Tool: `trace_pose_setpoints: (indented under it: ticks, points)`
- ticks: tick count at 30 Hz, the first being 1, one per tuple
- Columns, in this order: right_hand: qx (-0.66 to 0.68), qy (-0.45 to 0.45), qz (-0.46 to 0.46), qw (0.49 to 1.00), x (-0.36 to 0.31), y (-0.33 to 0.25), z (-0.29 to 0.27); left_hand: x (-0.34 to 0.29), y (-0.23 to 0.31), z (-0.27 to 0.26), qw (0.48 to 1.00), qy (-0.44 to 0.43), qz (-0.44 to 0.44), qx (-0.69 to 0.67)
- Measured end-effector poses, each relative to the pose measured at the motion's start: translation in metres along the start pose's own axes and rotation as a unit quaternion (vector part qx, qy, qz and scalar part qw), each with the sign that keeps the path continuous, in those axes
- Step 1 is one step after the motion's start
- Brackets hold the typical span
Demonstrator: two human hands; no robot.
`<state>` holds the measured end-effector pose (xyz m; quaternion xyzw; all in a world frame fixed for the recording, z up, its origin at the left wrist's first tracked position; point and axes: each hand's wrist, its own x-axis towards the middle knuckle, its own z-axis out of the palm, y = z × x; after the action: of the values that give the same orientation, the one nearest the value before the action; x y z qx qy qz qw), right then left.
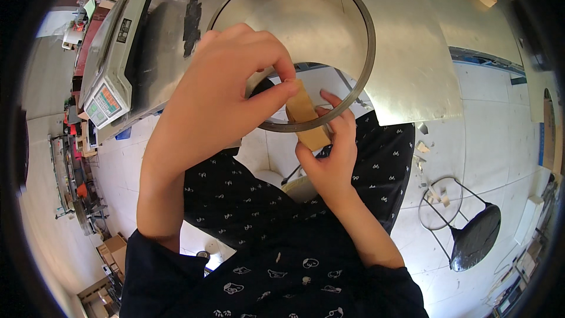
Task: Applying a strip of protective tape to the inner edge of a circular metal component after weighing it.
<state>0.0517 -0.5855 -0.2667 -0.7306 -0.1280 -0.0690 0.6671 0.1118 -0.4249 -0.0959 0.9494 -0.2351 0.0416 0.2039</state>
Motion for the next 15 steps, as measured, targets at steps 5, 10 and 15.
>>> trace_pose_setpoints:
  ticks: [5,10,15]
  points:
    - [-0.135,0.039,-0.063,0.988,-0.018,-0.002,-0.008,-0.006,0.004,0.005,0.999,0.031,-0.034,-0.021]
    - [-0.143,0.021,-0.066,0.987,-0.035,0.007,-0.022,-0.009,0.006,0.007,0.995,0.096,-0.014,0.021]
    - [-0.175,0.025,-0.059,0.982,-0.037,-0.007,-0.030,-0.012,0.007,0.009,0.993,0.119,0.009,0.024]
